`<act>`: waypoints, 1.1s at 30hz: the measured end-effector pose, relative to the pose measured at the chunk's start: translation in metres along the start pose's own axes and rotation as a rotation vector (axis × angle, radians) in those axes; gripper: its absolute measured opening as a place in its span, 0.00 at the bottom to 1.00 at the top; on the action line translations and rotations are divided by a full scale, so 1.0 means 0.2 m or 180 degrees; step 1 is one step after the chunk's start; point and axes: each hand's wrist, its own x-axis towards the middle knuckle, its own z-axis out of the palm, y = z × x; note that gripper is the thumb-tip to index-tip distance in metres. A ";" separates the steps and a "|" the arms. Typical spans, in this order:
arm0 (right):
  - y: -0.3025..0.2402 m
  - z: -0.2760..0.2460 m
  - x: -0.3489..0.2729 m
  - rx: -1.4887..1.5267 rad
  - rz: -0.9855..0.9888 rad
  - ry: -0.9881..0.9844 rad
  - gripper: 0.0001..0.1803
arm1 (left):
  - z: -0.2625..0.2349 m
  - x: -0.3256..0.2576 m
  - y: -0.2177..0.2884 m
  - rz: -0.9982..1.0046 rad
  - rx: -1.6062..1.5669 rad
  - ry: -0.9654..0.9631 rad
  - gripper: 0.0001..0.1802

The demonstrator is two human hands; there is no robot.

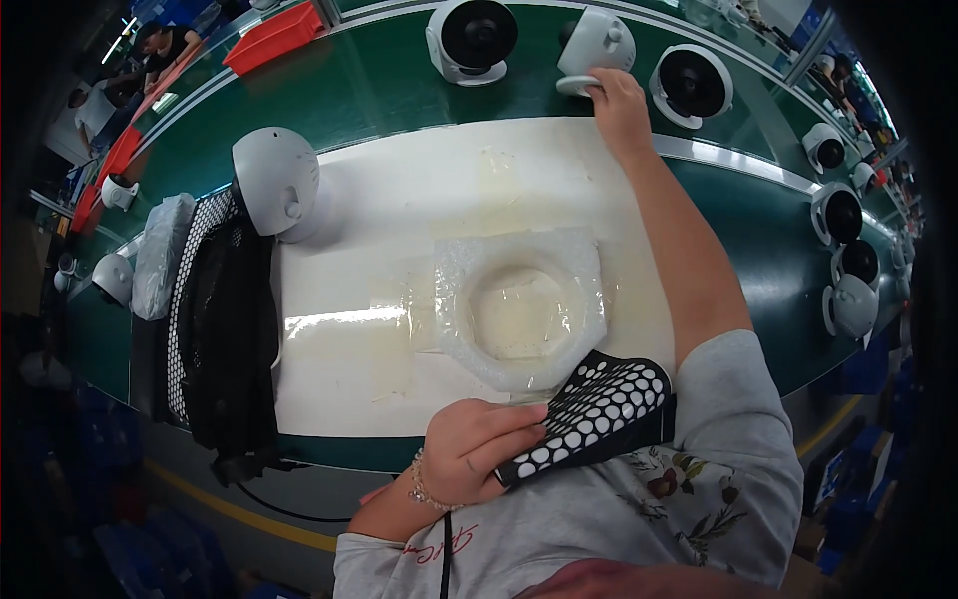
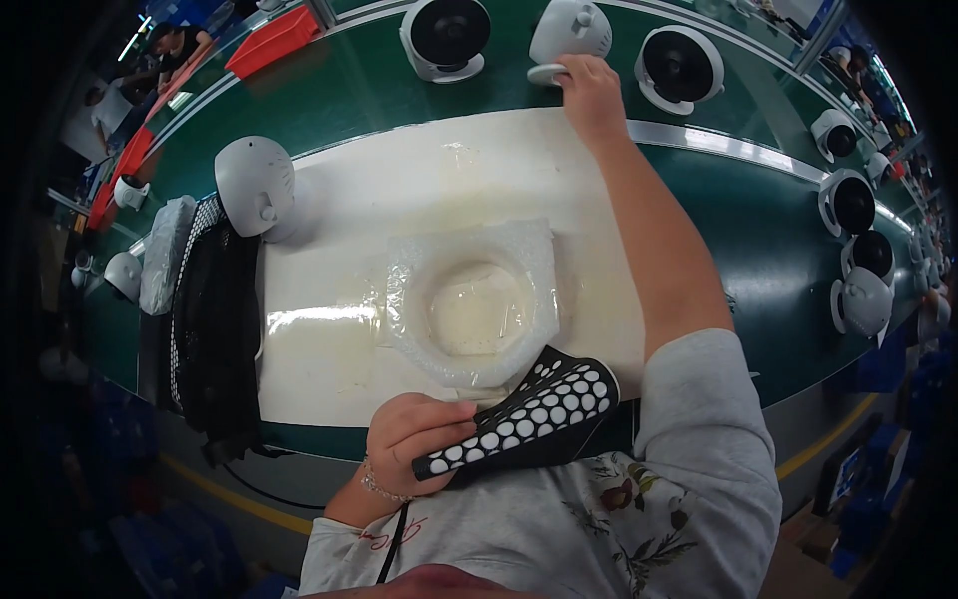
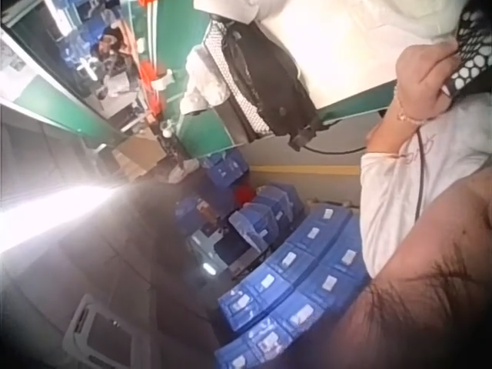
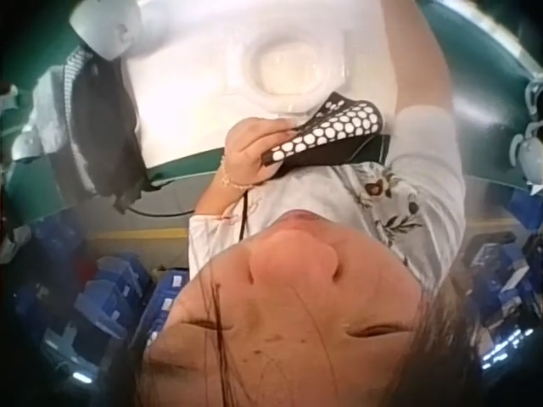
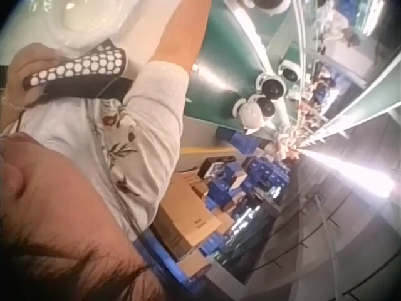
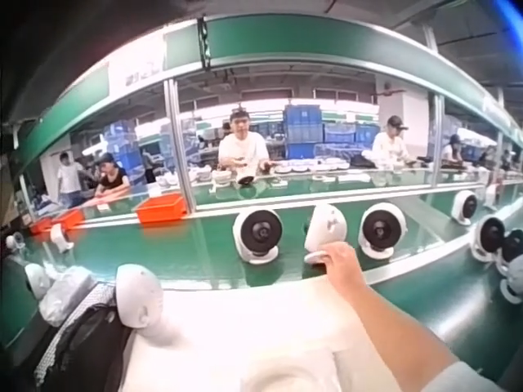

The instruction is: Applying adhesive pads to the circular base of light fixture housings on a factory assembly line.

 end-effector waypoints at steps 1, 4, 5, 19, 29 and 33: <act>-0.01 -0.05 0.01 0.0058 -0.0213 0.0177 0.12 | 0.00 0.00 0.00 -0.0017 -0.0039 -0.0007 0.17; -0.15 -0.26 0.01 0.0264 -0.0468 0.0633 0.11 | 0.00 0.01 0.00 -0.0085 -0.0132 -0.0037 0.18; -0.25 -0.36 0.01 0.0291 -0.0473 0.0631 0.11 | 0.01 0.00 -0.01 -0.0112 -0.0111 0.0020 0.18; -0.90 -0.93 -0.25 0.3732 0.2624 -0.1705 0.25 | -0.01 -0.07 0.02 -0.0574 -0.0403 0.0651 0.11; -0.96 -1.12 -0.22 0.2785 -0.0934 -0.1626 0.23 | -0.03 -0.12 0.12 -0.1400 -0.2136 0.2075 0.16; -0.95 -1.09 -0.33 0.3233 -0.0019 -0.1812 0.24 | -0.01 -0.03 0.16 -0.1365 -0.2023 0.1833 0.18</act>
